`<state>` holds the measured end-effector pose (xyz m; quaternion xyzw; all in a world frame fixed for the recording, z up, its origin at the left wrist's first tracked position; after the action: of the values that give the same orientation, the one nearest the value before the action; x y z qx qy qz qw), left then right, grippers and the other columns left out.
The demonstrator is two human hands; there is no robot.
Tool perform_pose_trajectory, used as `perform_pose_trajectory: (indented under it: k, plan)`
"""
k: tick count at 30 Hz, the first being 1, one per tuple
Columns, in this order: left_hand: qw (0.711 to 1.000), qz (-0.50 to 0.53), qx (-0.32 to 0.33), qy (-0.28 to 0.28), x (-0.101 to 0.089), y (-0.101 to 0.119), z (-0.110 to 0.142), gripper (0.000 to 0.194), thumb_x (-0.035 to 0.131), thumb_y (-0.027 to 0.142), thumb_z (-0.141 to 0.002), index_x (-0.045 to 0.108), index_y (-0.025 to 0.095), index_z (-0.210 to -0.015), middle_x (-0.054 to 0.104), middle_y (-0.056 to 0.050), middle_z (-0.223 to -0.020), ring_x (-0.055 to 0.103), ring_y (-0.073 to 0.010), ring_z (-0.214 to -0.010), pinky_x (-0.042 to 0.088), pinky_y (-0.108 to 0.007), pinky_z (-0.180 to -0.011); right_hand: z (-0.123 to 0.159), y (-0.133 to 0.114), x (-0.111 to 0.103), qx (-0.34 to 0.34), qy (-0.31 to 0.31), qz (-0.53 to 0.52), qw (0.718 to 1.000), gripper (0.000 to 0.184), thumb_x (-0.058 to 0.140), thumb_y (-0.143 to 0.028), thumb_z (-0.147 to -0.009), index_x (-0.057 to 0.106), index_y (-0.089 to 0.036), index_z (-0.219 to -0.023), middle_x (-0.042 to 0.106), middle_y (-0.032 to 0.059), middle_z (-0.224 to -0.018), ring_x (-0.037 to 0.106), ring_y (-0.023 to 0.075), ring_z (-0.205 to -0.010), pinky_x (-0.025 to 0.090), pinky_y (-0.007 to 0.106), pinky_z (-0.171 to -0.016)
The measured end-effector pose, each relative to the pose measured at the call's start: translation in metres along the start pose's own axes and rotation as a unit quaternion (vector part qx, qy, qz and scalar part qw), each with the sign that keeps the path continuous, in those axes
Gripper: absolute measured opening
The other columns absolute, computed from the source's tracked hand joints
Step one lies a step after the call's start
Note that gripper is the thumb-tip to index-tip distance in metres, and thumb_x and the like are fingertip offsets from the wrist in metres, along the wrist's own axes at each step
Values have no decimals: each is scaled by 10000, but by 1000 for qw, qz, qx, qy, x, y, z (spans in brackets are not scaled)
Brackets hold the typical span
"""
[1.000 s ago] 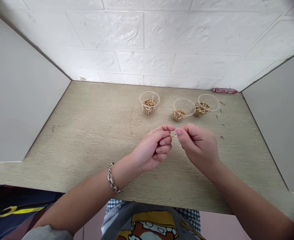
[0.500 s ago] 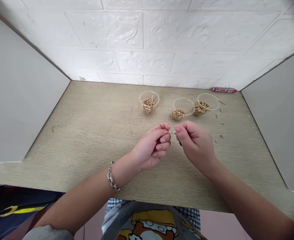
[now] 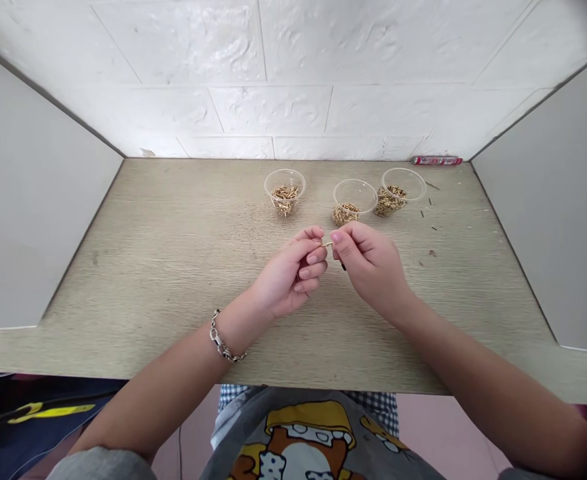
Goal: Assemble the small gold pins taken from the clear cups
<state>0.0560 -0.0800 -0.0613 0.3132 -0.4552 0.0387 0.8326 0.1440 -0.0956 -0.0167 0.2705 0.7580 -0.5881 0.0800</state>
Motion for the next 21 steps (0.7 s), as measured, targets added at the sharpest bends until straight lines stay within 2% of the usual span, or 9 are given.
perform_pose_trajectory:
  k: [14, 21]
  plan:
    - [1000, 4, 3, -1, 2, 0, 2, 80, 458, 124, -855, 463, 200, -831, 337, 86, -536, 269, -4, -345, 134, -80, -279, 1, -7, -2, -22, 5, 18, 1000, 266, 489, -279, -871, 488, -176, -625, 435, -60, -501, 371, 57, -460, 294, 189, -440]
    - [995, -69, 63, 18, 2, 5, 4, 108, 464, 115, -829, 430, 217, -829, 358, 87, -542, 269, -12, -362, 161, -80, -296, 2, -14, -6, -69, 24, 78, 994, 237, 505, -231, -854, 481, -176, -625, 451, -59, -513, 379, 61, -472, 302, 199, -467]
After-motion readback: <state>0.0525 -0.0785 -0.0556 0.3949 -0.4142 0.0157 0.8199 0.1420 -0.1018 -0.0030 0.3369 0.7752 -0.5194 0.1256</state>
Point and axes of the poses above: each hand's wrist, its own z-axis away from the middle knuckle, its own x-axis out of the palm, y = z × x, the point moved 8 cm from there along -z, towards the middle knuckle
